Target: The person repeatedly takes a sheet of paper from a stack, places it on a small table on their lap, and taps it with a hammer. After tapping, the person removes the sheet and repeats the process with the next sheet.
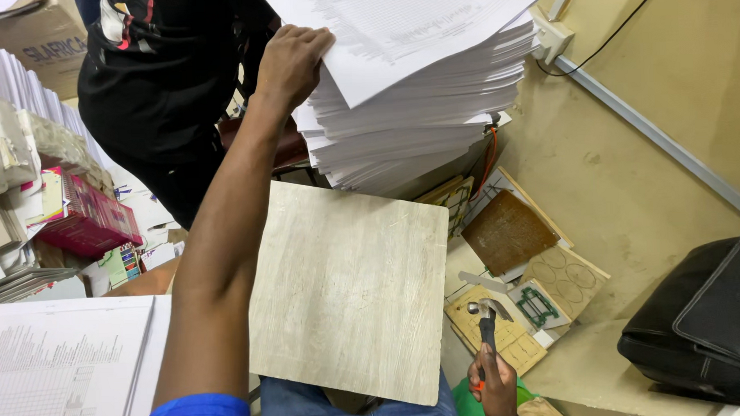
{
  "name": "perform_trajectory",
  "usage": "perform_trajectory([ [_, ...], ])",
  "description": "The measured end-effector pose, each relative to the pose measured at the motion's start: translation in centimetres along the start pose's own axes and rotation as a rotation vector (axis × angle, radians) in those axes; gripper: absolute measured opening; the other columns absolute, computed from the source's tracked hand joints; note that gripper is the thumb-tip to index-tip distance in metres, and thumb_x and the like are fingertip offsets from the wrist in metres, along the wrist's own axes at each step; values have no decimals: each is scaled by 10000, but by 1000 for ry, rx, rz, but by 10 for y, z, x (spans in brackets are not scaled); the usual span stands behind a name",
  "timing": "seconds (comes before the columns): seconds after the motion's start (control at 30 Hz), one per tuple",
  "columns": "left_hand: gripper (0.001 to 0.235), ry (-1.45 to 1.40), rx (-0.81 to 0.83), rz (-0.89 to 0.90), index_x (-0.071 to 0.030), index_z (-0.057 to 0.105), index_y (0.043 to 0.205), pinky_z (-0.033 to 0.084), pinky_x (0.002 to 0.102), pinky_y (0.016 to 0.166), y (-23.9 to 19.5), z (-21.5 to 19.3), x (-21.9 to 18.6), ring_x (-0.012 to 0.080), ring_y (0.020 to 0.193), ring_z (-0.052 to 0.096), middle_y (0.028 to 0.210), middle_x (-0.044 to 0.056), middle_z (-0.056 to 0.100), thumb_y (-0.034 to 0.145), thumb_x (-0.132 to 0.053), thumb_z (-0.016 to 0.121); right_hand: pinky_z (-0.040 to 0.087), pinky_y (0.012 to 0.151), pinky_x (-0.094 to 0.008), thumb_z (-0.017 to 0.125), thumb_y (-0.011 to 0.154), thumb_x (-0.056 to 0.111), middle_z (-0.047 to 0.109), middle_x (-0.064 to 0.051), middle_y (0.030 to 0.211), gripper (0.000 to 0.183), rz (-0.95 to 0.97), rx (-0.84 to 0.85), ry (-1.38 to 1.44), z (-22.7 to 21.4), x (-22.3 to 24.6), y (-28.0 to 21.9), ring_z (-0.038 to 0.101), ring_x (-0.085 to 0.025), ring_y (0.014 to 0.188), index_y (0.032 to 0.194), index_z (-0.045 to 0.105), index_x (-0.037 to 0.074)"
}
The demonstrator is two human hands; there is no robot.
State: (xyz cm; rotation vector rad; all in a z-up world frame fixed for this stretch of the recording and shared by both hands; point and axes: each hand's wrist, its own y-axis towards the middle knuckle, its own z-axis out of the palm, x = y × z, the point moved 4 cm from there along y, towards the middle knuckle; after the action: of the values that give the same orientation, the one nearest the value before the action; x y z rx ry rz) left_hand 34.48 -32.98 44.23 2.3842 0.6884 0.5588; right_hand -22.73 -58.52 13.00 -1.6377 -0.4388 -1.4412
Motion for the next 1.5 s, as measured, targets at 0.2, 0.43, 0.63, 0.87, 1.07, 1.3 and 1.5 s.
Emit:
perform_trajectory([
  [0.2, 293, -155, -345, 60, -134, 669, 1005, 450, 326, 555, 40, -99, -70, 145, 590, 565, 756, 6, 681, 1210, -312, 558, 294, 377, -371, 542, 1143, 354, 434, -132, 559, 518, -44, -56, 1, 6, 18, -4, 365, -221, 417, 747, 508, 22],
  [0.43, 465, -313, -548, -688, -64, 406, 807, 254, 464, 656, -125, -223, -49, 199, 714, 354, 745, 57, 411, 1189, -177, 645, 307, 363, -332, 497, 1155, 343, 414, -96, 574, 476, -153, 43, 38, -1, 28, -2, 358, -185, 422, 785, 493, 42],
  [0.63, 516, -585, -224, -1436, -189, 301, 755, 217, 351, 608, -406, -95, -138, 98, 680, 263, 711, -57, 304, 1148, -399, 561, 286, 362, -325, 493, 1150, 453, 407, -79, 556, 533, -140, 83, 71, -7, 25, -4, 327, -165, 401, 802, 510, 50],
  [0.87, 648, -1282, -198, -1812, -35, 677, 1326, 596, 409, 895, -517, -56, -187, 265, 1101, 743, 1277, 128, 765, 920, -537, 737, 565, 704, -494, 500, 1095, 330, 610, -124, 750, 361, -307, 514, 181, 41, 56, -42, 628, -308, 678, 1185, 509, -19],
  [1.07, 444, -1009, 13, -1883, -12, 667, 1483, 559, 456, 834, -521, -58, -199, 274, 924, 705, 1095, 218, 758, 1097, -225, 726, 436, 336, -348, 464, 1122, 404, 415, -91, 518, 482, -81, 176, 17, 65, 20, -6, 528, -258, 336, 931, 599, -18],
  [1.3, 269, -827, 79, -1764, -173, 777, 1316, 521, 340, 728, -543, -31, -144, 161, 747, 639, 861, 33, 701, 1065, -262, 741, 510, 446, -322, 361, 1170, 488, 441, -94, 497, 596, -711, 200, 14, 74, 127, -16, 583, -250, 399, 948, 554, -30],
  [1.5, 210, -819, 102, -1744, -188, 772, 1278, 488, 316, 754, -549, -16, -135, 144, 756, 593, 846, 6, 673, 1094, -260, 702, 562, 598, -453, 515, 1116, 422, 613, -144, 478, 482, -191, 343, -765, 47, 16, 24, 690, -306, 516, 841, 663, 55],
])
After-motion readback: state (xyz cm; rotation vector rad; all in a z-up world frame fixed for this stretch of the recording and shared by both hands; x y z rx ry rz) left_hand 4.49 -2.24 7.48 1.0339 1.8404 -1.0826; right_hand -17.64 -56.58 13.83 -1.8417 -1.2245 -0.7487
